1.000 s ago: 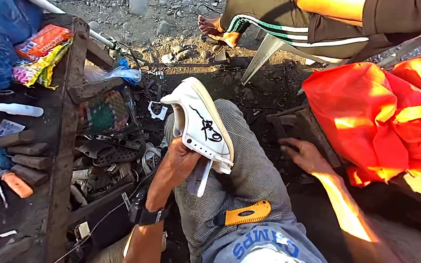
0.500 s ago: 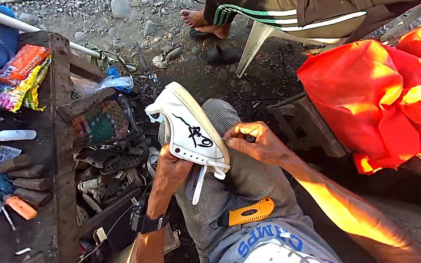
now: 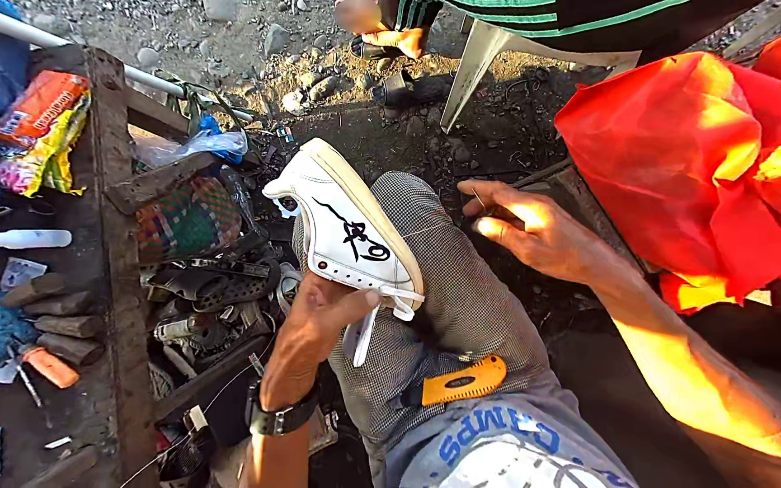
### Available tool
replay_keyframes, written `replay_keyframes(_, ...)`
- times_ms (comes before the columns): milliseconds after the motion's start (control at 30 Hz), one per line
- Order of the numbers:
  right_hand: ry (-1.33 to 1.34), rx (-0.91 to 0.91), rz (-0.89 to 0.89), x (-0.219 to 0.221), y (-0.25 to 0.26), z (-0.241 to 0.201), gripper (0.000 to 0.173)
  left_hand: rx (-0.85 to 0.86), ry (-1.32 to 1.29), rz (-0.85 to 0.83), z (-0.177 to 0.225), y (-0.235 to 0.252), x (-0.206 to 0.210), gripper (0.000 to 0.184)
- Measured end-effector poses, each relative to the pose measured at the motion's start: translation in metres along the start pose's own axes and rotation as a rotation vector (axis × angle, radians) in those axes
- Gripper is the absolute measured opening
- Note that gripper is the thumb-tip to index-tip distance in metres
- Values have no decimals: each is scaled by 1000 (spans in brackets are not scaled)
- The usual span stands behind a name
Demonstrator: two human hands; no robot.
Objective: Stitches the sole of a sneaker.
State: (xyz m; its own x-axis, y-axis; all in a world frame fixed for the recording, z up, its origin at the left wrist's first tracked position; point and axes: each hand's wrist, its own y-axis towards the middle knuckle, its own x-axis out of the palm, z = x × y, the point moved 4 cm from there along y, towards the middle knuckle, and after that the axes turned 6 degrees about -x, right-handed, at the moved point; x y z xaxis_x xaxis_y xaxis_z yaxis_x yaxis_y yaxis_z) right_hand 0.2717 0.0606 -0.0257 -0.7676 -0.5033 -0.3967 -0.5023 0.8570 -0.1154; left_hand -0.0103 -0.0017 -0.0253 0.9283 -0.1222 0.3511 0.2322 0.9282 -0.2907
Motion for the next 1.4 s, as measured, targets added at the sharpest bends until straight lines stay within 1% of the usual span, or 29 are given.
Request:
replay_keyframes(33, 52, -47, 20, 3, -2, -1, 48, 8, 4, 109, -2, 3, 10, 40)
replay_keyframes(100, 176, -158, 14, 19, -2, -8, 40, 29, 14, 301, -5, 5, 23, 30)
replay_keyframes(133, 204, -222, 11, 28, 1, -12, 35, 41, 13, 352, -7, 6, 26, 25)
replay_keyframes(200, 202, -338, 46, 44, 7, -16, 26, 59, -9, 390, -9, 6, 29, 20)
replay_keyframes(267, 154, -401, 109, 55, 12, -16, 23, 71, -37, 411, -10, 5, 29, 17)
replay_keyframes(333, 123, -423, 138, 59, 17, -15, 22, 83, -46, 413, -10, 4, 28, 17)
replay_keyframes(533, 126, -388, 166, 62, 22, -18, 19, 100, -52, 452, -11, 3, 30, 13)
replay_keyframes(733, 116, -368, 134, 59, 24, -20, 17, 122, -45, 470, -11, 3, 33, 13)
replay_keyframes(800, 37, -400, 115, 56, 25, -23, 18, 128, -48, 478, -11, 3, 34, 13)
replay_keyframes(900, -177, -473, 63, 49, 30, -35, 19, 132, -55, 501, -11, 3, 36, 11)
replay_keyframes(1067, -455, -507, -95, 41, 42, -58, 20, 177, -70, 534, -16, 6, 41, 11)
replay_keyframes(1300, -634, -525, -204, 54, 57, -76, 17, 180, -93, 572, -22, 9, 41, 10)
replay_keyframes(1400, -636, -528, -232, 59, 63, -77, 14, 177, -103, 552, -22, 10, 39, 11)
